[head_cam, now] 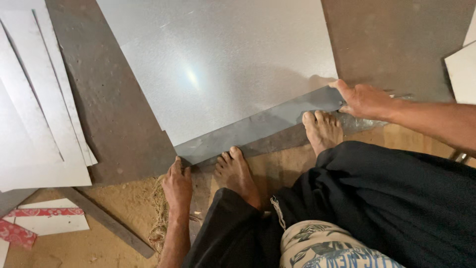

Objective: The person sits on the floor, lays a long metal strip across a galvanized sheet as a straightedge, and scribes a line along it. They then bend the sheet over the strip and fold it back and forth to snap off a cut strip, repeating the marking and bending on further sheets.

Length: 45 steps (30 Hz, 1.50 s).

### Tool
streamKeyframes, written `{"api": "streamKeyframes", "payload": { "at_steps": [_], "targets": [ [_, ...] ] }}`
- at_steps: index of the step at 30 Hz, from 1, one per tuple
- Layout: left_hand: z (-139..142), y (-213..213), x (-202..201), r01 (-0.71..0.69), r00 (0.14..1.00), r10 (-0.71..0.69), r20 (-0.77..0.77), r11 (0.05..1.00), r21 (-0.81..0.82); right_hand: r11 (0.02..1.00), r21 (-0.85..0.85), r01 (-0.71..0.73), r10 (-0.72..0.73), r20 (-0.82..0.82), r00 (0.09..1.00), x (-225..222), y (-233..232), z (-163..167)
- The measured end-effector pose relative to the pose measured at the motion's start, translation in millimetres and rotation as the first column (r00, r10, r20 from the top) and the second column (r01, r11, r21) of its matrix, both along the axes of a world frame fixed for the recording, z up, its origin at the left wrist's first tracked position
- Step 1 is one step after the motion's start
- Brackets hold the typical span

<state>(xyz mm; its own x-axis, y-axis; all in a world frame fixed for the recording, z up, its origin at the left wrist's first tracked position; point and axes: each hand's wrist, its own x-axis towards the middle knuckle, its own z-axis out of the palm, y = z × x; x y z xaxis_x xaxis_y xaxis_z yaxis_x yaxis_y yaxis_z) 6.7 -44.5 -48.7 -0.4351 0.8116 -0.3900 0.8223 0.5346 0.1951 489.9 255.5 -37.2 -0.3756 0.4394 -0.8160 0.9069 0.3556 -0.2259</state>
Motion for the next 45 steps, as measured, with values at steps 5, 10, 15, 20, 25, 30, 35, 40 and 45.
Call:
{"api": "streamKeyframes", "payload": {
  "at_steps": [5, 10, 15, 20, 25, 30, 35, 40, 45],
  "targets": [
    [-4, -6, -1, -0.065, 0.997, 0.063, 0.044, 0.997, 0.034, 0.993, 0.052, -0.107, 0.108, -0.028, 0.994, 7, 4, -20],
    [0, -1, 2, -0.045, 0.999, 0.045, 0.007, 0.995, 0.084, 0.910, 0.192, -0.367, 0.356, 0.089, 0.930, -21, 37, -14],
    [5, 10, -7, -0.045, 0.994, 0.058, 0.094, 0.989, -0.140, 0.999, 0.039, -0.002, 0.022, -0.519, 0.854, -99, 40, 29],
    [0, 10, -17, 0.088, 0.992, -0.080, 0.098, 0.993, -0.077, 0.990, 0.139, -0.028, 0.132, -0.831, 0.540, -159, 20, 51],
    [-9, 1, -20, 0.184, 0.983, -0.183, -0.030, 0.982, 0.031, 0.946, 0.137, -0.294, 0.307, -0.081, 0.948, -171, 27, 55],
    [1, -1, -13, 0.144, 0.986, -0.160, -0.048, 0.959, -0.246, 0.983, 0.031, -0.183, 0.173, -0.513, 0.841, -221, 32, 64],
    [15, 19, 21, 0.378, 0.916, -0.388, -0.098, 0.920, -0.107, 0.904, -0.397, -0.159, -0.146, -0.637, 0.757, -317, -7, 67],
    [22, 32, 49, 0.322, 0.941, -0.326, -0.089, 0.945, -0.062, 0.937, -0.258, -0.237, -0.001, -0.678, 0.735, -380, -60, 44],
    [21, 31, 52, 0.284, 0.953, -0.288, -0.097, 0.957, -0.053, 0.926, -0.183, -0.329, 0.076, -0.766, 0.638, -391, -75, 25]
  ]
}}
